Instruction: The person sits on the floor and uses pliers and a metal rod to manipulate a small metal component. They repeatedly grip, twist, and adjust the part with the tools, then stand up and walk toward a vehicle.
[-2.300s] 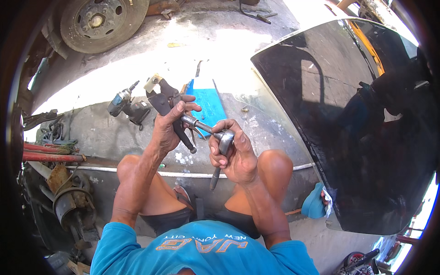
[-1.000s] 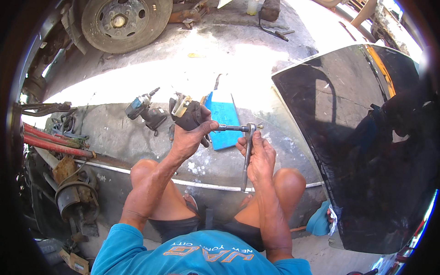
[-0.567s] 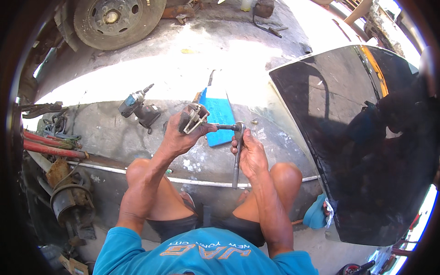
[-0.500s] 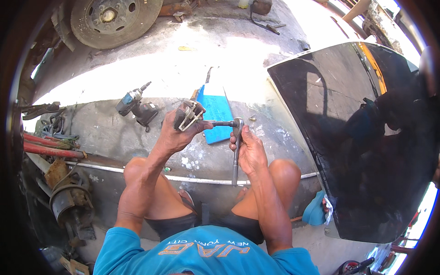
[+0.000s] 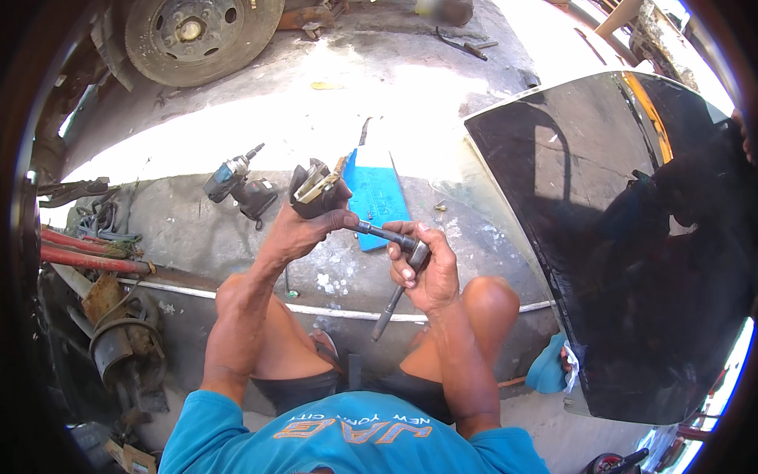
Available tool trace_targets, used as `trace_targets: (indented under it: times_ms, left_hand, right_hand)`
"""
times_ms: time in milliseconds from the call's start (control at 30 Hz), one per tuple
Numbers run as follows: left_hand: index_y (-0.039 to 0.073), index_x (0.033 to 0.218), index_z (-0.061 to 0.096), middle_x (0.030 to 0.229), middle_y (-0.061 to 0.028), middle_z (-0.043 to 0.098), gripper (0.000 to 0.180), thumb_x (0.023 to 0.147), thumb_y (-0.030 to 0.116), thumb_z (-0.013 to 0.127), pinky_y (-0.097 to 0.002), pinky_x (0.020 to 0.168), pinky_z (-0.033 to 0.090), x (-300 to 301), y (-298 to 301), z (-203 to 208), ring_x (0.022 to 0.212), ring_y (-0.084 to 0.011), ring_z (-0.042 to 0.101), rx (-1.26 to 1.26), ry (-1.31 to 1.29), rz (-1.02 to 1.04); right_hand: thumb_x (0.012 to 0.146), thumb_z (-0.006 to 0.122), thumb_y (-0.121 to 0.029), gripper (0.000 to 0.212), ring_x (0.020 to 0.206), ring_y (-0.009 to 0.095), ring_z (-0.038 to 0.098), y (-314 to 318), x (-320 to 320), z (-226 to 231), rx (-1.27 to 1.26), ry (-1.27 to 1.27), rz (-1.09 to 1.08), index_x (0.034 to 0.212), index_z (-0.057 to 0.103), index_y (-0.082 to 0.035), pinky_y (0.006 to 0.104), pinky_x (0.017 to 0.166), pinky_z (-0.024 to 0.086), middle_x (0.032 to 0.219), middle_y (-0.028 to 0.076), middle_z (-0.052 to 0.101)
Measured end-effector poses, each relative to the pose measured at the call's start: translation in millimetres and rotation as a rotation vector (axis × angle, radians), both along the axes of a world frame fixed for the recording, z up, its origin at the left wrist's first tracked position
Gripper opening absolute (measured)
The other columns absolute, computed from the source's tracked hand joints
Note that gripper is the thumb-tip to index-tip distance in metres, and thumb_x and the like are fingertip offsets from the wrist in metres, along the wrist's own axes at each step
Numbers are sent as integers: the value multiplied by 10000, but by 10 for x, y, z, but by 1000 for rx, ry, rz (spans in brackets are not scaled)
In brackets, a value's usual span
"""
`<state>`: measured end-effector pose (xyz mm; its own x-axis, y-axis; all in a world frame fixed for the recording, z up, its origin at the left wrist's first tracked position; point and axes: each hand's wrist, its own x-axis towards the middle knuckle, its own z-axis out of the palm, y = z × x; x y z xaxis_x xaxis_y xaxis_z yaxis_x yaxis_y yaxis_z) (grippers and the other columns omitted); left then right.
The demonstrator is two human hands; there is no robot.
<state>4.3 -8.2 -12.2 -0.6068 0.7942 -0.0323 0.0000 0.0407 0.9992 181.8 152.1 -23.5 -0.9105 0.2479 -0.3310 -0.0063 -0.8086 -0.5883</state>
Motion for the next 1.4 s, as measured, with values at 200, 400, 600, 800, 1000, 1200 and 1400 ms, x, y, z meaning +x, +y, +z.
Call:
trace_targets:
  times_ms: [200,400,600,800,1000,1200,1400]
  left_hand:
    - [-4,965,656,763,-9,574,473,928,461,735,-324,672,435,17,80,-70,753,-137,523,4,57,169]
    - [14,987,660,711,-21,538,505,922,511,723,-338,645,419,-121,100,-216,708,-142,500,-156,338,266]
    - [18,1134,687,925,-47,675,305,932,238,752,-317,792,496,-70,106,-80,848,-133,592,-232,462,156]
    - [18,1089,692,901,-45,665,234,915,161,754,-311,755,492,-52,141,-159,810,-126,587,-97,508,135]
    - [18,1085,672,895,-52,664,218,909,126,742,-308,754,498,-65,155,-206,808,-140,600,-49,543,110]
    - [28,1084,649,874,-58,673,204,890,57,707,-314,757,513,-69,154,-196,806,-148,632,-24,562,133]
    - [30,1087,650,884,-63,673,205,886,40,692,-306,743,512,-154,132,-245,799,-145,630,31,622,157]
  right_hand:
    - [963,530,-292,474,447,82,405,30,155,129,49,187,-83,1227,572,100,237,416,330,737,73,570]
    - [904,606,-121,434,442,57,411,90,345,313,228,247,-226,1259,606,129,221,422,340,676,46,561]
    - [915,589,-94,378,454,61,414,54,300,280,214,96,-261,1225,617,121,224,433,348,707,57,572]
    - [923,567,-122,368,439,70,401,45,290,229,27,83,-211,1215,615,97,239,427,347,705,65,565]
    - [955,518,-147,363,419,71,389,76,285,151,-168,168,-145,1240,627,49,244,409,340,697,37,576]
    - [991,484,-179,392,408,62,378,96,265,143,-262,140,-46,1294,596,42,242,403,334,687,31,546]
    - [1030,457,-230,380,404,58,376,40,237,100,-502,154,93,1263,589,39,231,390,327,687,38,529]
